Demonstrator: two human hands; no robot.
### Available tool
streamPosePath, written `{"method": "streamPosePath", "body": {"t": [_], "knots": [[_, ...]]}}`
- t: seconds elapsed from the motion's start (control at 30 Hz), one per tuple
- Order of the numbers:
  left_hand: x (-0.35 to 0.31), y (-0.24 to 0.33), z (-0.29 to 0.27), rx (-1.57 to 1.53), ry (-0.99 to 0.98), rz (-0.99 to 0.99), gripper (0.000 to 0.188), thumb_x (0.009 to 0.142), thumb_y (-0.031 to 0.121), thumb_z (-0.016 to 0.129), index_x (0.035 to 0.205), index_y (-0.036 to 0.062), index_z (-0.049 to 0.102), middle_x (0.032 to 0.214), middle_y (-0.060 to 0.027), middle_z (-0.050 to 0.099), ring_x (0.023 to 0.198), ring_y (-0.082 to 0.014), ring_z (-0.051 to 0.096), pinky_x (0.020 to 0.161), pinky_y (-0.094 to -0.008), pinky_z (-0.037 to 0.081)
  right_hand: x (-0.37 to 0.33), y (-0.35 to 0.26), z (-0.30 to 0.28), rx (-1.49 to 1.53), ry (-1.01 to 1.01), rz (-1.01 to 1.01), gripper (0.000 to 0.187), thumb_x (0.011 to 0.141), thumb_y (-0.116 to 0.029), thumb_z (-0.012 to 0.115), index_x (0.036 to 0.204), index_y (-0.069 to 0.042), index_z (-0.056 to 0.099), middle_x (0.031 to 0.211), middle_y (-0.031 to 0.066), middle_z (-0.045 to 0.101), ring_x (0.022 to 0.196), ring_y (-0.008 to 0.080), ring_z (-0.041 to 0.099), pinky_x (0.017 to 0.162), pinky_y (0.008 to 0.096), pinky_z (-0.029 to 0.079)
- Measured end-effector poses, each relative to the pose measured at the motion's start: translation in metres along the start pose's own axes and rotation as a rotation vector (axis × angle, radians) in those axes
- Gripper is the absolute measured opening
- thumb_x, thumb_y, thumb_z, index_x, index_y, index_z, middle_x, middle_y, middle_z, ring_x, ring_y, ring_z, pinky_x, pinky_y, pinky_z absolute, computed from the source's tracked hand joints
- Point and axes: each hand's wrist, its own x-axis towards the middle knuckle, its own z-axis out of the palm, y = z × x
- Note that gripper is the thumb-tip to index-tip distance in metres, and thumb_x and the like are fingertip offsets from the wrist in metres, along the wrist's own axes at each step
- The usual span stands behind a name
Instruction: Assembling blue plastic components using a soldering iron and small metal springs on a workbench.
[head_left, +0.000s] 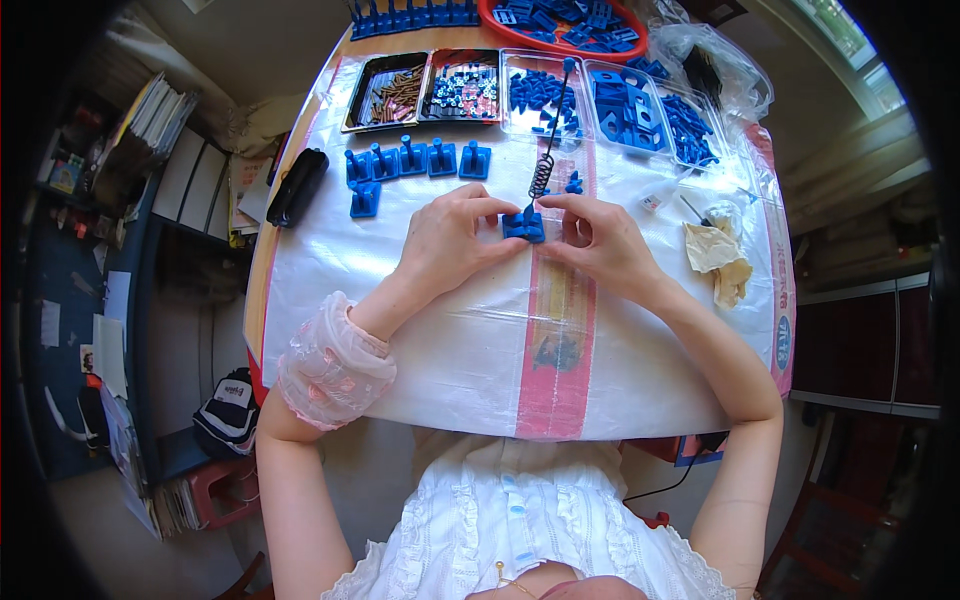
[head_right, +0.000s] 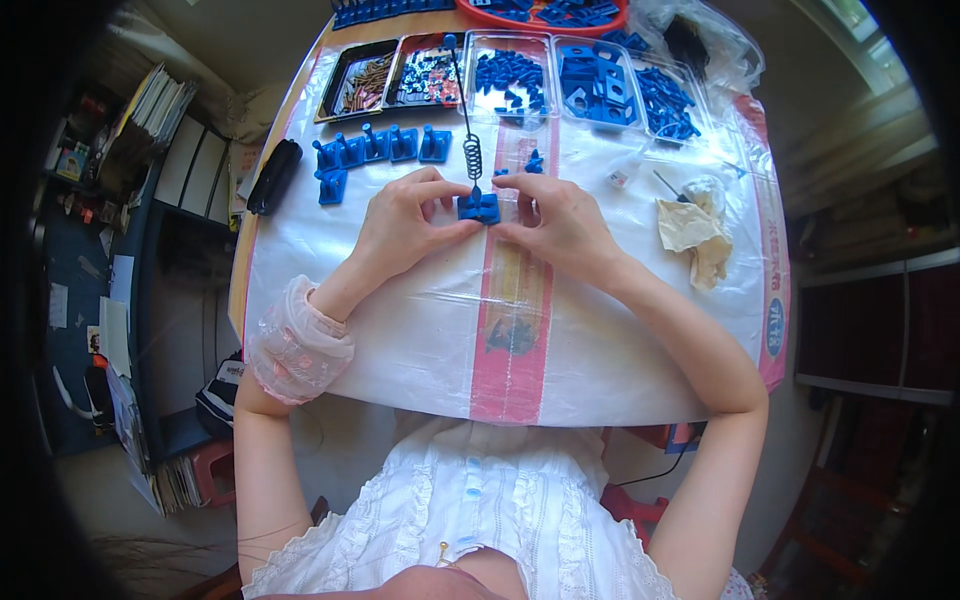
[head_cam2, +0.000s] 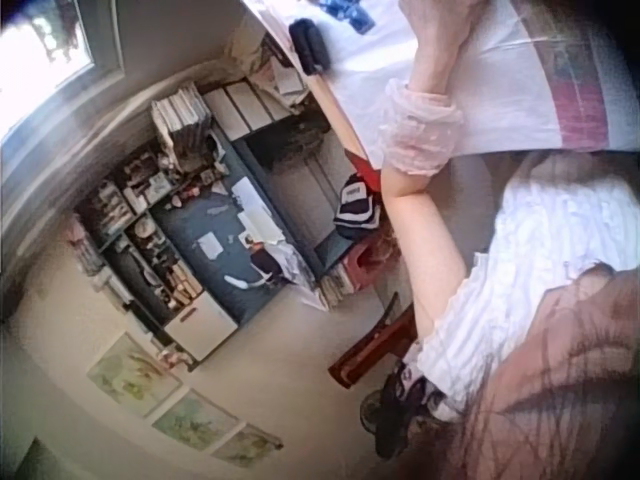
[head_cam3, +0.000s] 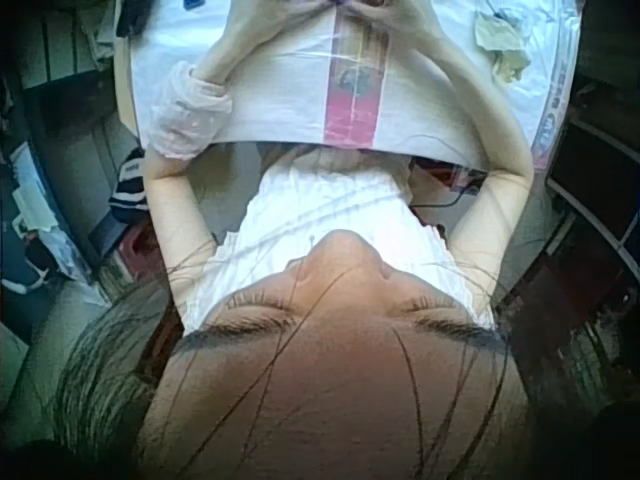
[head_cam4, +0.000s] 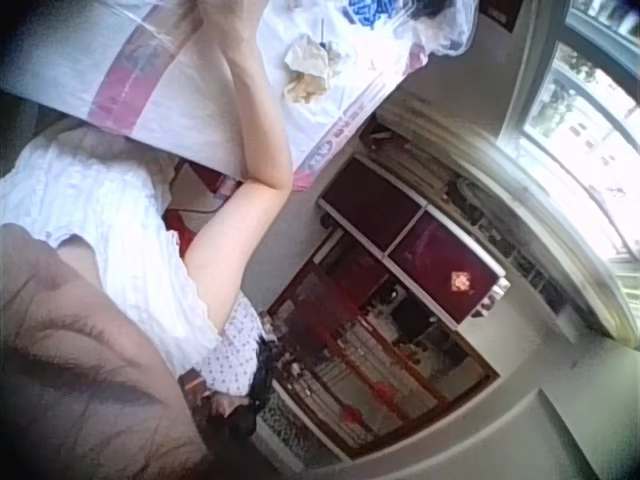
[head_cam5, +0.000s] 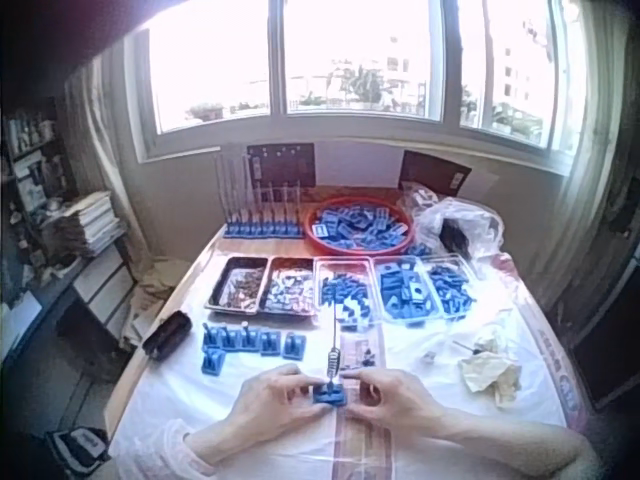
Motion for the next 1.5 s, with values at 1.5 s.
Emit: {"method": "streamPosePath", "body": {"t": [1.5], "knots": [[0.021,0.057,-0.024,-0.876,0.086,-0.007,0.040,0.091,0.020,0.079,0.124,0.0005,0.067,0.095,-0.0093,0.076,0.086,-0.0123,0.073,0.076,-0.0227,0.059,0.029,-0.078,-0.083,0.081,-0.093,-0.012,0.031,0.086,-0.019,0.082,0.107,0.003,0.074,0.064,-0.0038,0.053,0.058,0.0040,0.044,0.050,0.0244,0.033]]}}
